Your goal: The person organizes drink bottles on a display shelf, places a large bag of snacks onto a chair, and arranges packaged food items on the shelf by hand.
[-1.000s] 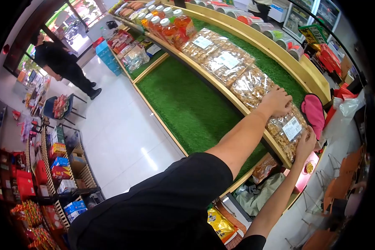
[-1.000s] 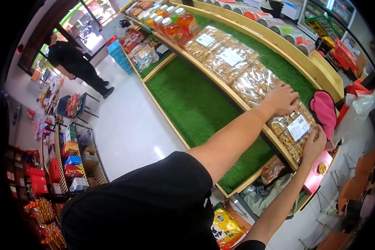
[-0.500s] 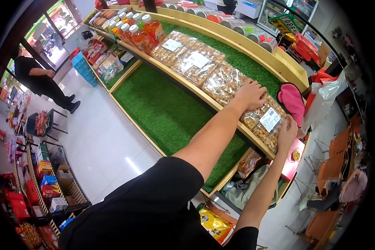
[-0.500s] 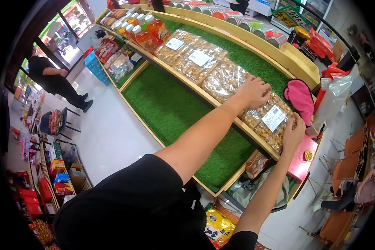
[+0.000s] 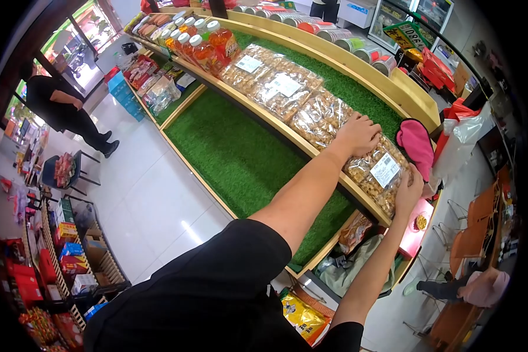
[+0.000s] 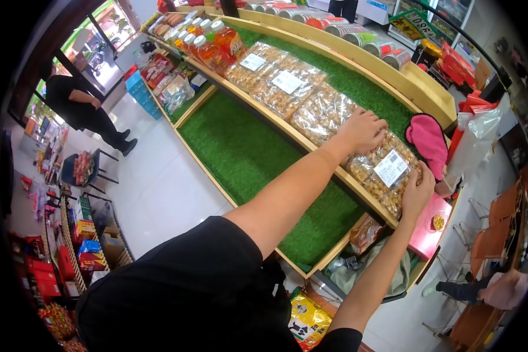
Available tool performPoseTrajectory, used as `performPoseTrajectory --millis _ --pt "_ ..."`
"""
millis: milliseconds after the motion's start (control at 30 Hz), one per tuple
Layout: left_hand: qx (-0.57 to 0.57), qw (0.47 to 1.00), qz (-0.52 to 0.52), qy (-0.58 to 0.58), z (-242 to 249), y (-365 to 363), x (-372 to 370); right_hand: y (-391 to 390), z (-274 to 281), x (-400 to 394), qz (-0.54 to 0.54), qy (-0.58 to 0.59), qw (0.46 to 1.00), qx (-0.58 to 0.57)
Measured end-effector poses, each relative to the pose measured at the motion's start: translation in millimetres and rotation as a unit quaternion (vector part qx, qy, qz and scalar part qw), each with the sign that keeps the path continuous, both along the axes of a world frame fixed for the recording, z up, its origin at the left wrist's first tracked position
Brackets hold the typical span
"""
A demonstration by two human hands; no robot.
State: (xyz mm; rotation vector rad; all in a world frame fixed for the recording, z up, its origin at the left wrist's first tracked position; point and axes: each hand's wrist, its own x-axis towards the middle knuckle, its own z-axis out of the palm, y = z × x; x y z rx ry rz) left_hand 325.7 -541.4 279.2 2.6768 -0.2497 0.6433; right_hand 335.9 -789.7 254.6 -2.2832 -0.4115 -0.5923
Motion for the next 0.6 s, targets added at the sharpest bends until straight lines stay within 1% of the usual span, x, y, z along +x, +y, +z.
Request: performPoseTrajectory --millis 133,200,300,333,400,433,467,533,600 --pt "-0.012 1.000 -0.003 0.000 0 0 0 0 0 1 -0.002 0.010 1.000 -0.003" --pt "-0.008 0.999 0.011 -0.032 -1 -2 1 0 -1 2 -0.009 0.001 1.000 -0.010" --pt "0.006 1.000 0.003 -0.029 1 -1 5 1 -1 1 -0.007 0.008 1.000 0.011" --pt "0.012 0.999 0.012 -0.031 14 0 -3 0 -3 4 0.002 0.006 1.000 0.016" --pt "-0.015 0.998 0.031 0.062 34 -3 -21 -4 -5 7 0.003 -0.005 1.000 -0.016" --pt "-0.065 0.996 0.013 -0.064 20 -3 -15 -4 -3 6 0.004 0.006 1.000 -0.009" --pt "-0.060 0.996 0.019 -0.062 8 -4 -5 -2 -2 5 0.011 0.009 1.000 -0.005" --pt "-0.060 0.996 -0.005 -0.067 3 -2 -5 -3 -2 4 0.006 0.005 1.000 -0.010" --pt "-0.045 0.998 -0.001 -0.036 1 -1 -4 -4 -4 5 0.013 0.010 1.000 -0.011"
